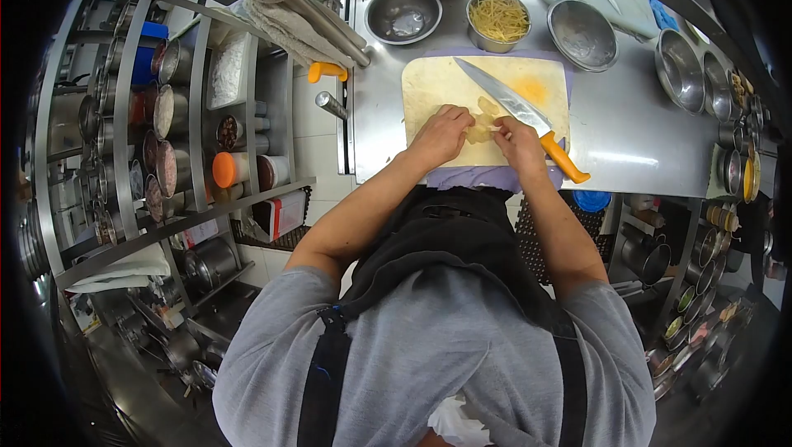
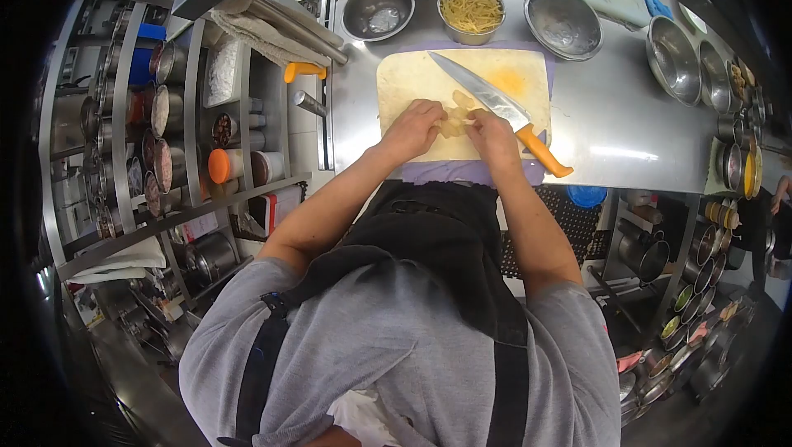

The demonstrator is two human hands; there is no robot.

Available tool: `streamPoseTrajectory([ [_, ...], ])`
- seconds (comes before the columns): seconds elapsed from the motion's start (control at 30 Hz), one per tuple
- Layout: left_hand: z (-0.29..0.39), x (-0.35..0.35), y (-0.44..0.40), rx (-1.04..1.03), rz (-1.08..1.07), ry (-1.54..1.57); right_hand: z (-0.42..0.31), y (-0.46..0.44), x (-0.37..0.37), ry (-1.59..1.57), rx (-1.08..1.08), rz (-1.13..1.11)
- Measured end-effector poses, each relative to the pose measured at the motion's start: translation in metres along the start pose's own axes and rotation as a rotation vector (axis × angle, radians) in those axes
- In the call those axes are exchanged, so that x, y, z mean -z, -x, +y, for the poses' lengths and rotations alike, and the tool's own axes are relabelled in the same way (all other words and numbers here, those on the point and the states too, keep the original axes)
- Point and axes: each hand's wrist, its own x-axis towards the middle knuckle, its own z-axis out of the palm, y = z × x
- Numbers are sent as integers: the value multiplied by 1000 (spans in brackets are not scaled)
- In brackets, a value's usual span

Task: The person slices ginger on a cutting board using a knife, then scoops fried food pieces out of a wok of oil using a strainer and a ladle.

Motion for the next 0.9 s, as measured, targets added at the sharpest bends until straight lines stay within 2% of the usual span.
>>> streamPoseTrajectory([
  [0.13, -1, -4, -2, -21, 30, -31, 8, 2, -4, 148, 86, 33],
  [0.37, -1, -2, -4, -3, -30, -43, 18, -1, -14, 105, 98, -29],
  [0.53, 0, -2, -2, -11, -4, -30, 9, 1, -5, -86, -131, 62],
  [0.77, 1, -1, -1, -21, 7, -26, 11, -13, -21, -107, -193, 1],
  [0.9, 1, -3, -1, -28, 28, -40, 0, -10, -15, -54, -152, 65],
])
